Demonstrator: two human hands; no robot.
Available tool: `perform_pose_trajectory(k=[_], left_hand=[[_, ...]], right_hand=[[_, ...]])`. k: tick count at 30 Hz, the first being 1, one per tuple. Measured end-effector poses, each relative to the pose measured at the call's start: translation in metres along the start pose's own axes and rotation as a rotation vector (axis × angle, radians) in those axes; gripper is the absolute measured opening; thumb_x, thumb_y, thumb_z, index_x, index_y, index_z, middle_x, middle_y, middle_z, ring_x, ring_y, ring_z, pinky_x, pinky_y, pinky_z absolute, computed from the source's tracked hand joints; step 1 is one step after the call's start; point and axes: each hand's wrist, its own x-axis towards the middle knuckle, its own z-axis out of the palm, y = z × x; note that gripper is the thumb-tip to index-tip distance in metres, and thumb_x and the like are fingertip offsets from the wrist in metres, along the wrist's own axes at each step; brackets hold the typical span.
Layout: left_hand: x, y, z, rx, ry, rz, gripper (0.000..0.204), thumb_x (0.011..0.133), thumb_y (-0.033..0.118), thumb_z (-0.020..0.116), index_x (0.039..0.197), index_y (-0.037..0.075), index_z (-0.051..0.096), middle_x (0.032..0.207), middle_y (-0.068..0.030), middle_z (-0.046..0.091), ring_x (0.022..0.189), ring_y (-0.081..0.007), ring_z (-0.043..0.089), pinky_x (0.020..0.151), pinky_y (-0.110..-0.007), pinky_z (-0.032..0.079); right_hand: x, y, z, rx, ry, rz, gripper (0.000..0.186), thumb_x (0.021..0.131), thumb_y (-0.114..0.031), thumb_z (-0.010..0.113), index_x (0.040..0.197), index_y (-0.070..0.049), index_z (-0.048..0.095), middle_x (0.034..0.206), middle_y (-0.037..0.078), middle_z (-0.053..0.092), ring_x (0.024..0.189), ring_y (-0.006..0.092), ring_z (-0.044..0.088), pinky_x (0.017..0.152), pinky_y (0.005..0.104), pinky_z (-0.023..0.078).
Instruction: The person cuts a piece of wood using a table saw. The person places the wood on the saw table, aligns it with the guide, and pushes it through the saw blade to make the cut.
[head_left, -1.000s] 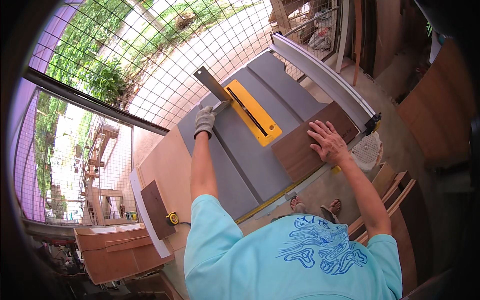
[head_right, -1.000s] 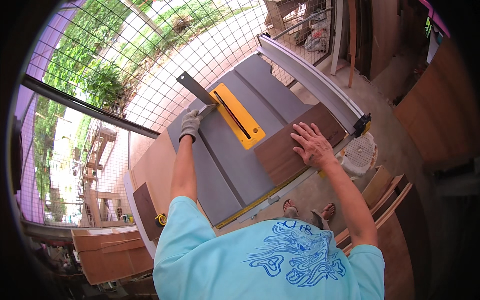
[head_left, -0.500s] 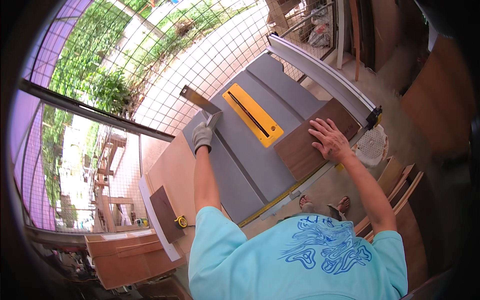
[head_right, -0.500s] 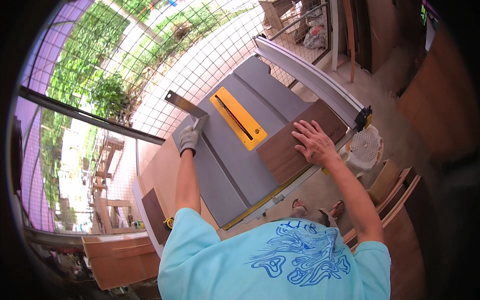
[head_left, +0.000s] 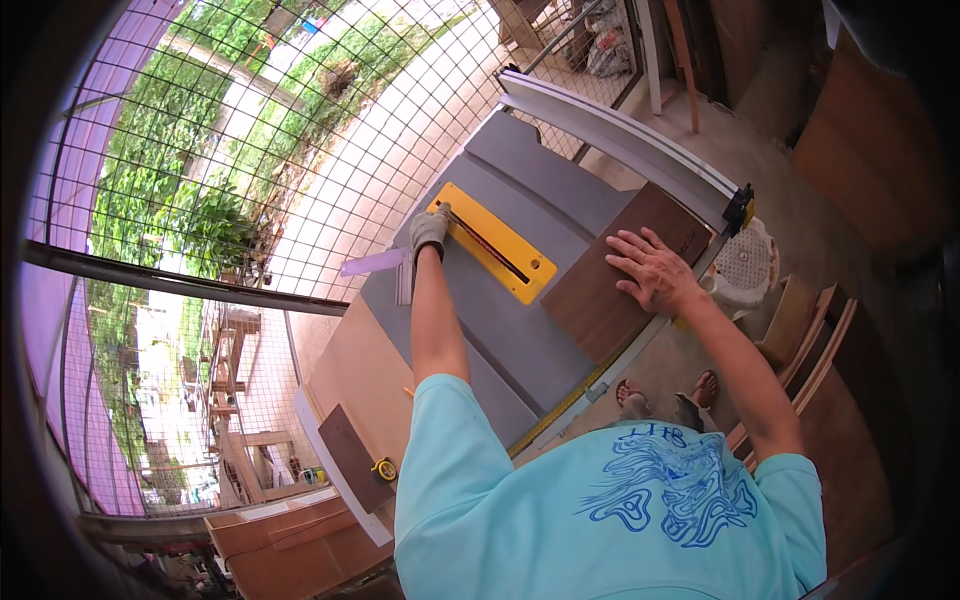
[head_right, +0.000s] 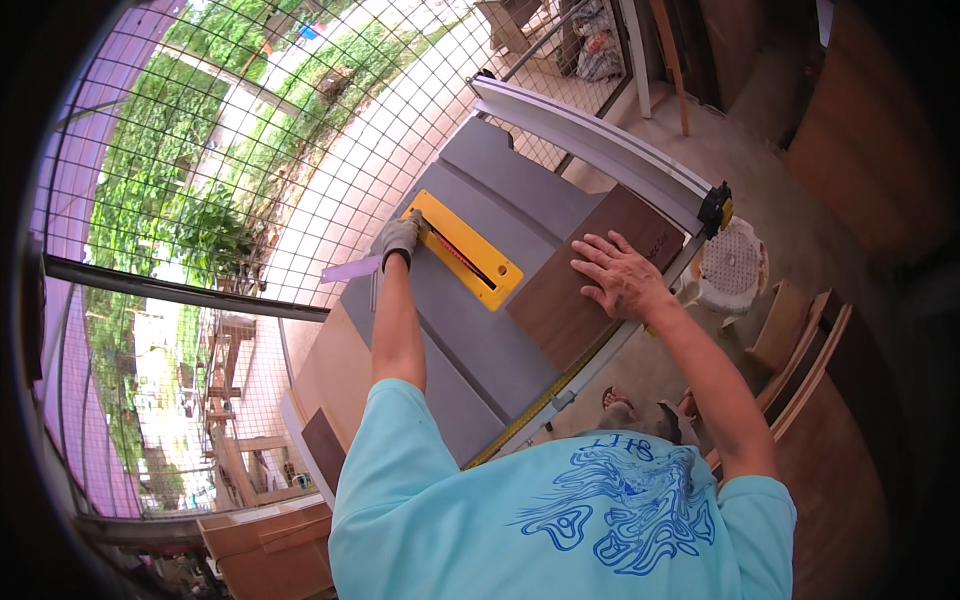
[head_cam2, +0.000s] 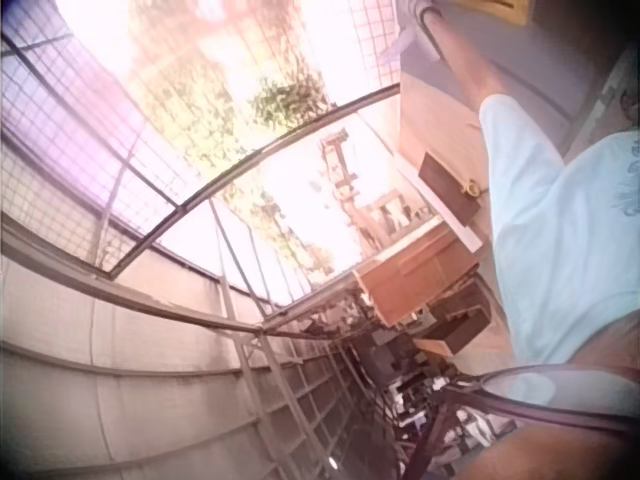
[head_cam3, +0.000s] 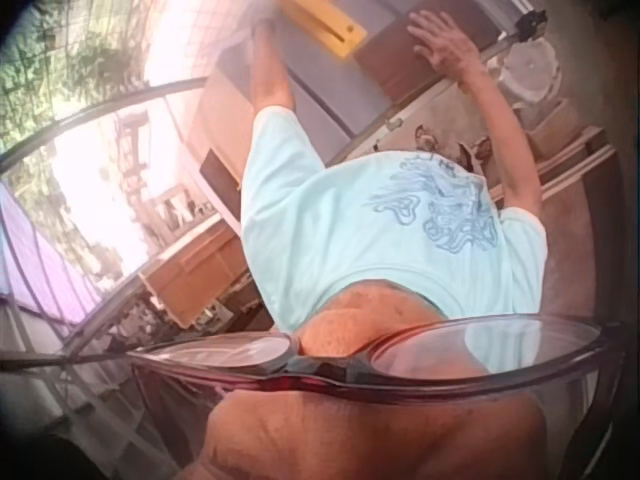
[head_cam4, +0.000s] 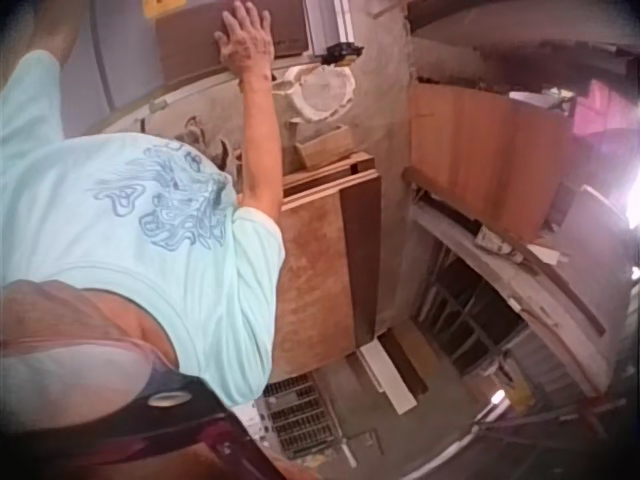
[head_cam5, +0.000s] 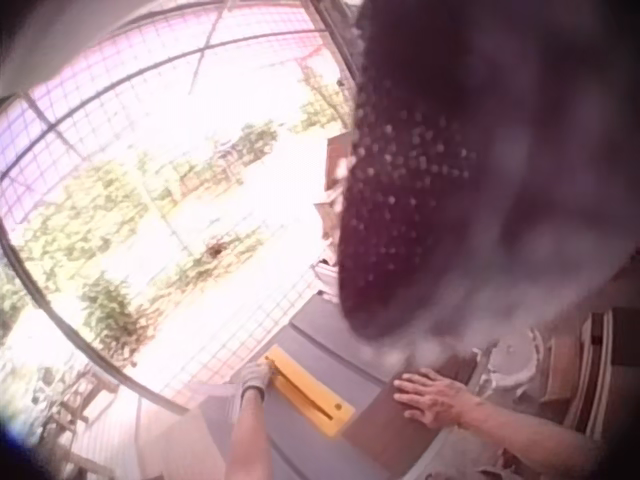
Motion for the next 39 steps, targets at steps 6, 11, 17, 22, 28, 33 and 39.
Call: perform_pose_trajectory(k=[6, 11, 17, 22, 28, 33, 39], left_hand=[[0.001, 0.018, 0.026, 0.052, -0.070, 0.119, 0.071, 0.089, 0.064, 0.064, 0.110, -0.002, 0.077, 0.115, -0.0290, 0.073, 0.113, -0.0428, 0.069, 0.096, -0.049, 0.054], [-0.031, -0.029, 0.001, 0.058, 0.332, 0.048, 0.051, 0.098, 0.052, 0.060, 0.118, 0.008, 0.075, 0.114, -0.0226, 0.075, 0.111, -0.0359, 0.071, 0.097, -0.046, 0.054], [-0.101, -0.076, -0.004, 0.263, 0.233, -0.129, 0.056, 0.094, 0.050, 0.067, 0.132, 0.009, 0.067, 0.136, -0.0174, 0.066, 0.123, -0.0379, 0.064, 0.102, -0.050, 0.052], [-0.148, -0.112, -0.026, 0.098, 0.094, 0.000, 0.048, 0.084, 0.046, 0.074, 0.109, 0.005, 0.077, 0.111, -0.0267, 0.072, 0.116, -0.0415, 0.065, 0.098, -0.050, 0.052], [-0.255, -0.167, -0.045, 0.075, 0.462, -0.017, 0.061, 0.082, 0.043, 0.079, 0.130, 0.007, 0.068, 0.120, -0.0214, 0.068, 0.118, -0.0374, 0.061, 0.100, -0.052, 0.049], [-0.394, -0.250, -0.072, 0.011, 0.534, 0.139, 0.059, 0.082, 0.034, 0.082, 0.132, 0.008, 0.067, 0.120, -0.0167, 0.068, 0.115, -0.0369, 0.062, 0.103, -0.050, 0.049], [-0.481, -0.324, -0.063, 0.038, 0.375, 0.173, 0.046, 0.089, 0.026, 0.077, 0.129, 0.006, 0.068, 0.117, -0.0153, 0.070, 0.114, -0.0360, 0.065, 0.102, -0.048, 0.051]], right_hand=[[-0.008, 0.009, -0.004, -0.023, -0.024, 0.019, 0.049, 0.102, -0.039, 0.061, 0.144, -0.013, 0.060, 0.162, 0.007, 0.046, 0.154, 0.0251, 0.036, 0.130, 0.0484, 0.022], [-0.004, 0.006, -0.002, -0.005, -0.006, 0.011, 0.048, 0.101, -0.037, 0.062, 0.142, -0.012, 0.062, 0.162, 0.008, 0.047, 0.154, 0.0264, 0.036, 0.129, 0.0485, 0.022], [-0.001, 0.007, -0.006, -0.051, 0.009, -0.035, 0.048, 0.100, -0.035, 0.063, 0.142, -0.011, 0.061, 0.162, 0.009, 0.046, 0.153, 0.0283, 0.037, 0.128, 0.0493, 0.024], [0.006, 0.000, 0.002, -0.063, 0.012, -0.086, 0.048, 0.098, -0.031, 0.066, 0.141, -0.010, 0.061, 0.160, 0.010, 0.048, 0.152, 0.0305, 0.039, 0.127, 0.0495, 0.026], [-0.003, 0.012, 0.011, -0.136, 0.023, -0.090, 0.050, 0.100, -0.028, 0.063, 0.147, -0.011, 0.056, 0.164, 0.008, 0.044, 0.153, 0.0305, 0.037, 0.127, 0.0497, 0.026], [-0.006, 0.016, 0.018, -0.223, -0.013, -0.143, 0.049, 0.105, -0.031, 0.057, 0.150, -0.011, 0.054, 0.166, 0.008, 0.041, 0.155, 0.0304, 0.035, 0.128, 0.0493, 0.025], [0.005, 0.016, 0.025, -0.211, 0.001, -0.195, 0.049, 0.107, -0.033, 0.054, 0.152, -0.012, 0.052, 0.166, 0.008, 0.041, 0.155, 0.0307, 0.035, 0.127, 0.0499, 0.025]])
